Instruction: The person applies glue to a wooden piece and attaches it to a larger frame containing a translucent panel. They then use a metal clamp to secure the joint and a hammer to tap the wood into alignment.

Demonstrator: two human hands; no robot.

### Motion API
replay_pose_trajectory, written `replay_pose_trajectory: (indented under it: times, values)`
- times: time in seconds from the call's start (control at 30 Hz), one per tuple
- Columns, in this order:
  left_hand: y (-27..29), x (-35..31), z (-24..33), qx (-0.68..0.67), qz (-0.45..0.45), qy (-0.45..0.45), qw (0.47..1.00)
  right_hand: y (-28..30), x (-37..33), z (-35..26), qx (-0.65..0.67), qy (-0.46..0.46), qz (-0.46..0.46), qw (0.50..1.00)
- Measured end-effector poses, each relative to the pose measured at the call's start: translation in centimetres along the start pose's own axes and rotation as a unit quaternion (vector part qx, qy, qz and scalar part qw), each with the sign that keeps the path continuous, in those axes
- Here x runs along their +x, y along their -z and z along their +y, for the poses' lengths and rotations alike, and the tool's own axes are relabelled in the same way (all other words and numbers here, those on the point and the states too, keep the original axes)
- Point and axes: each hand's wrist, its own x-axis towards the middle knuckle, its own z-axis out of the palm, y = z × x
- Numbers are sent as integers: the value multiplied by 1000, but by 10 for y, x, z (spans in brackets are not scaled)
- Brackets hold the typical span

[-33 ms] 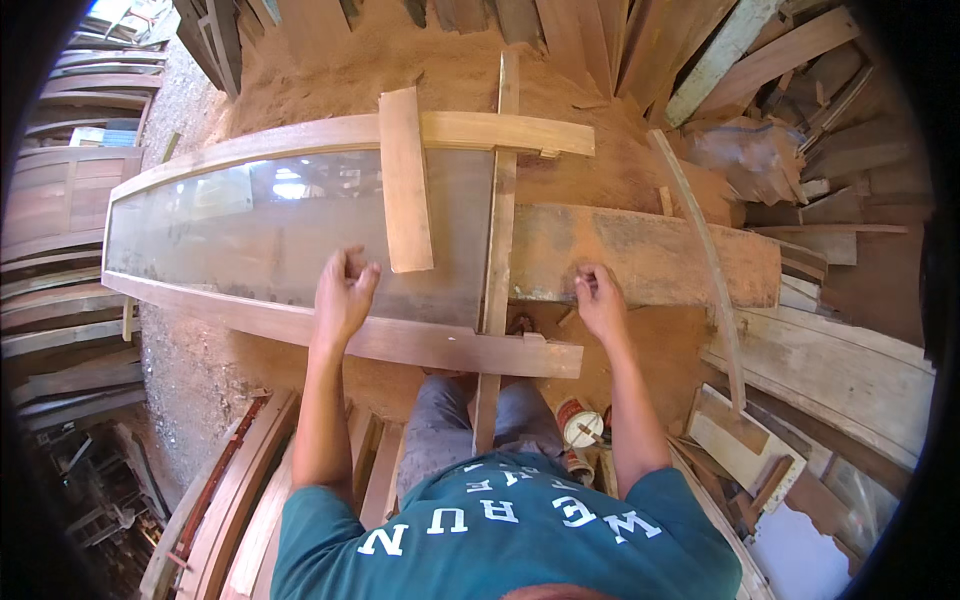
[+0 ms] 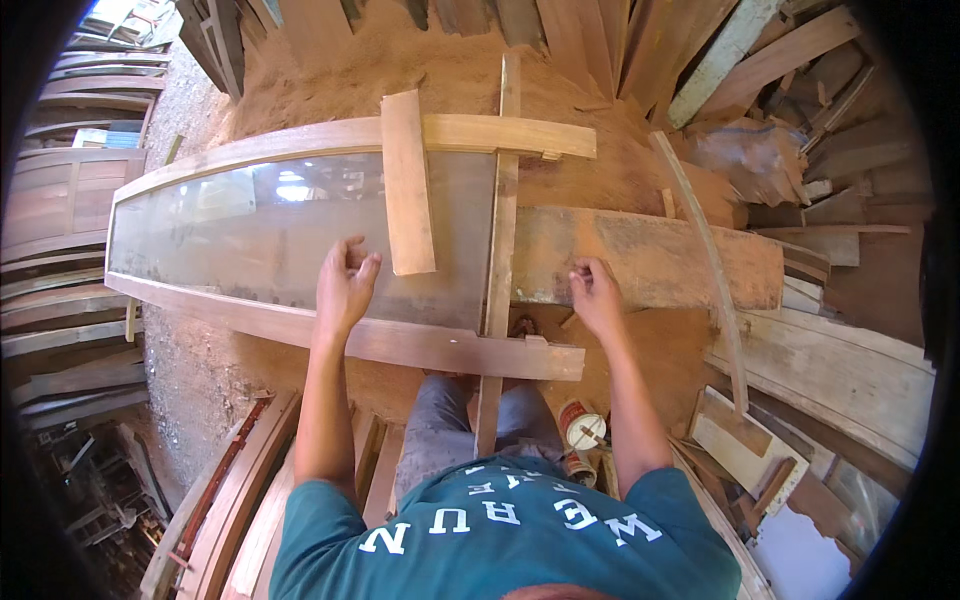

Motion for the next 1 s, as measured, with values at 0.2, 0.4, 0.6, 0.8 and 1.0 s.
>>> replay_pose_trajectory:
  times: [0.2, 0.4, 0.6, 0.8, 1.0]
  values:
    - [-11, 66, -19, -88, -7, 14, 996, -65, 48, -136, -59, 34, -78, 995]
    - [1, 109, -62, -70, -41, -13, 997, -157, 96, -220, -143, 24, -33, 989]
    - [54, 157, -82, -123, -87, -24, 988, -221, 122, -242, -226, -54, 22, 972]
    - [72, 219, -66, -49, -87, -59, 993, -198, 125, -249, -114, -108, -4, 988]
    - [19, 281, -38, -30, -77, -150, 985, -127, 63, -228, -27, -163, 14, 986]
